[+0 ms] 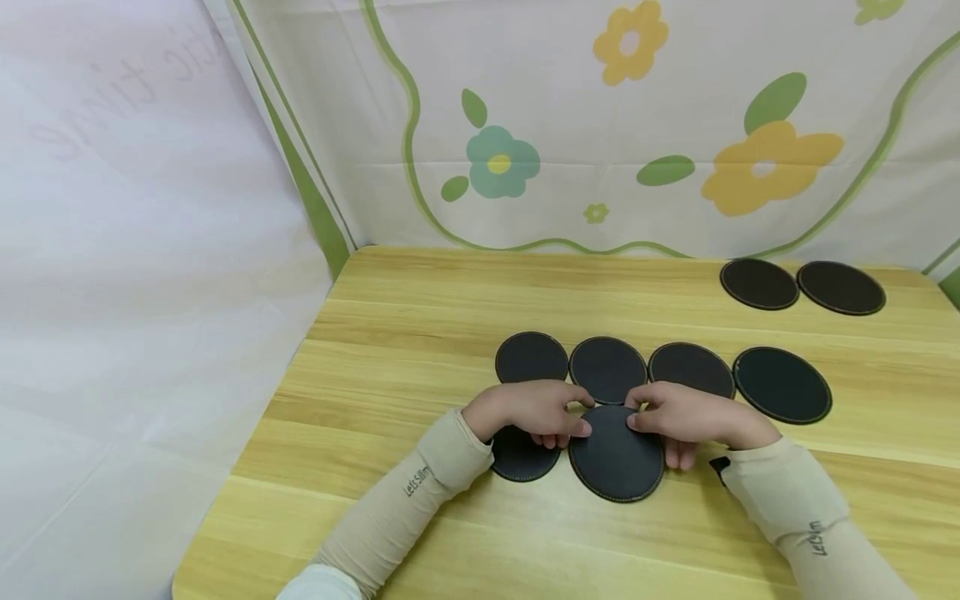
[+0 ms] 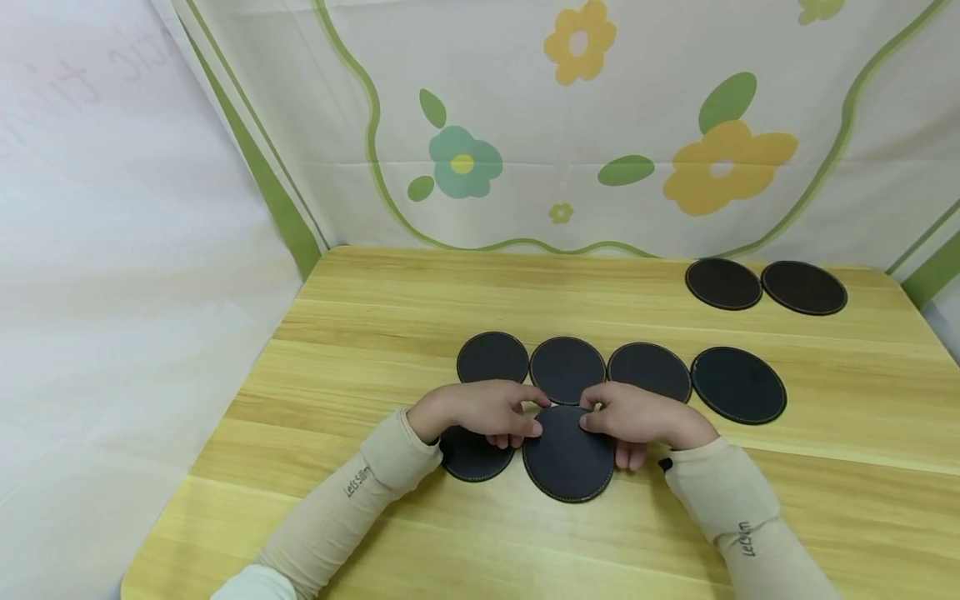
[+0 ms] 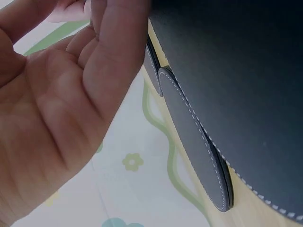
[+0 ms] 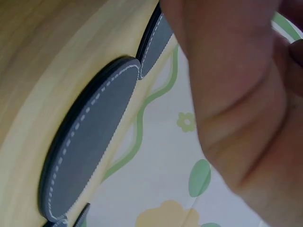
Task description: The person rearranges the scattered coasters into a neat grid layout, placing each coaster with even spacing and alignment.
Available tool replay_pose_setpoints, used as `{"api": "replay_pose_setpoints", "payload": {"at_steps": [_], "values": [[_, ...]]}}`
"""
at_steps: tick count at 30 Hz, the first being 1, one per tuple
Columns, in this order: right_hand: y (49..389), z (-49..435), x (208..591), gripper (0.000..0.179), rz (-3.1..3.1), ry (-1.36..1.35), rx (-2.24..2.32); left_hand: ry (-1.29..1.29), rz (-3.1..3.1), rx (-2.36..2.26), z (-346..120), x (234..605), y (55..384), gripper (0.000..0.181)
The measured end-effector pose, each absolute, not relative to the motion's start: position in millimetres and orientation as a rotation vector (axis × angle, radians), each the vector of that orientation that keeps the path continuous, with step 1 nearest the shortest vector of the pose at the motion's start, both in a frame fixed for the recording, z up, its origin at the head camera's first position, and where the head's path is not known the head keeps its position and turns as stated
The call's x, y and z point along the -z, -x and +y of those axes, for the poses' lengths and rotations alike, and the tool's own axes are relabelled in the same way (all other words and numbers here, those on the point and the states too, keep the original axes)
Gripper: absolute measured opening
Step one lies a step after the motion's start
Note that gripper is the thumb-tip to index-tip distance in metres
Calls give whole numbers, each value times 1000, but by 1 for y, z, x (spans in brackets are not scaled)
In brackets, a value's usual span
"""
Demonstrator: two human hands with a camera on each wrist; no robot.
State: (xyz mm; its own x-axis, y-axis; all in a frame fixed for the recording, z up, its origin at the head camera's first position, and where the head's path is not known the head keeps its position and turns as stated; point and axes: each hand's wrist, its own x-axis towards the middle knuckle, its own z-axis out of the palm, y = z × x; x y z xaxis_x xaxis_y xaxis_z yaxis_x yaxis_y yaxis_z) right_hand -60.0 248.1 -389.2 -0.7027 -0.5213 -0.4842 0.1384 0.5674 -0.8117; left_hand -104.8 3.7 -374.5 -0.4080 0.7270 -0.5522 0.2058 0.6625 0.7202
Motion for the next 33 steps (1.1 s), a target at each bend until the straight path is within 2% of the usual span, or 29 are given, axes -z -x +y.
{"api": "replay_pose_setpoints", "payload": {"at_steps": [10, 20, 28, 33], "values": [[58, 246, 382, 26, 2220, 279, 1091, -753, 1986, -666, 4, 375, 105, 46], [59, 245, 379, 25, 2307, 363, 1056, -772, 1941, -635, 3, 373, 103, 60], [61, 249, 378, 24, 2226, 333, 1142, -890, 1953, -536, 6, 373, 101, 39], [62, 252, 373, 25, 2144, 292, 1223, -905, 1959, -529, 6, 373, 102, 36]]}}
